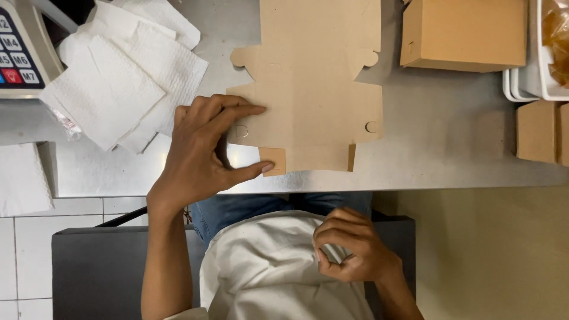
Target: The person folds a flat cardboard box blank on a stainless steel table, pressing down tabs and tucking flaps to form the box structure. The hands manipulate the cardboard by hand without tools, working through multiple folds and creases to assemble the box.
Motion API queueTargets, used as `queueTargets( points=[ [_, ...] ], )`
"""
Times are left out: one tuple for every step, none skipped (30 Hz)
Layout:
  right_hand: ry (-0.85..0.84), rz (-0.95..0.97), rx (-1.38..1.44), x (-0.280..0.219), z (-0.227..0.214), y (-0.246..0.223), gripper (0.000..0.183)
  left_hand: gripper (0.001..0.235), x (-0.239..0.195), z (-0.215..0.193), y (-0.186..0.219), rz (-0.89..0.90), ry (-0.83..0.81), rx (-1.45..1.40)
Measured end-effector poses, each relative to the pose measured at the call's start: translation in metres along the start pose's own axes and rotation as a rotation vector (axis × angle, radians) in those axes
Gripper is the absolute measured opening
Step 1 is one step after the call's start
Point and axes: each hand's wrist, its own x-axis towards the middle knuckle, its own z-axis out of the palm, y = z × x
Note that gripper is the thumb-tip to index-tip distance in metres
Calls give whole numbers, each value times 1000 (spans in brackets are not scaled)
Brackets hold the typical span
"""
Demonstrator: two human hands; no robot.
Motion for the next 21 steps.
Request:
queueTargets(
  points=[
    [3, 0, 0, 0, -1, 0, 7, 70, 0, 0, 1, 2, -2, 1],
    [8, -4, -18, 1, -2, 0, 7, 70, 0, 0, 1, -4, 1, 6],
    [12, -8, -35, 2, -4, -1, 8, 69, 0, 0, 2, -12, 5, 10],
    [13, -8, -36, 4, -6, -1, 8, 69, 0, 0, 2, -10, 5, 11],
    [35, -20, -55, 6, -8, -2, 8, 70, 0, 0, 2, -10, 9, 10],
    [56, -31, -73, 8, -10, -3, 9, 71, 0, 0, 1, -9, 14, 10],
    [57, -33, -74, 6, -11, 0, 9, 71, 0, 0, 1, -8, 15, 12],
    [85, -50, -82, 5, -11, 2, 10, 70, 1, 0, 1, -11, 9, 11],
    [111, -67, -90, 3, -12, 4, 12, 70, 0, 0, 1, -16, 3, 9],
    [111, -67, -89, 3, -14, 3, 12, 70, 0, 0, 2, -16, 3, 9],
    [138, -66, -78, 3, -16, 1, 11, 70, 0, 0, 2, -16, 2, 8],
    [165, -66, -67, 4, -17, -1, 11, 70, 0, 0, 2, -17, 0, 7],
    [165, -66, -68, 7, -20, -5, 11, 70, 0, 0, 2, -16, 1, 7],
    [191, -54, -61, 10, -24, -8, 8, 71, 0, 0, 2, -19, 2, 7],
    [219, -39, -55, 12, -26, -13, 7, 71, 0, 0, 2, -21, 1, 6],
    [219, -38, -57, 9, -28, -11, 7, 71, 0, 0, 2, -19, 0, 4],
    [238, -38, -38, 7, -30, -9, 5, 71, 0, 1, 1, -20, 3, 4],
    [256, -38, -20, 5, -31, -7, 4, 71, 0, 0, 1, -21, 5, 5],
    [257, -40, -20, 8, -33, -10, 4, 71, 0, 1, 1, -20, 6, 5],
    [284, -23, -50, 11, -35, -14, 8, 71, 0, 1, 1, -19, 7, 8],
    [311, -7, -80, 14, -37, -17, 14, 72, 0, 1, 1, -18, 9, 10]
  ],
)
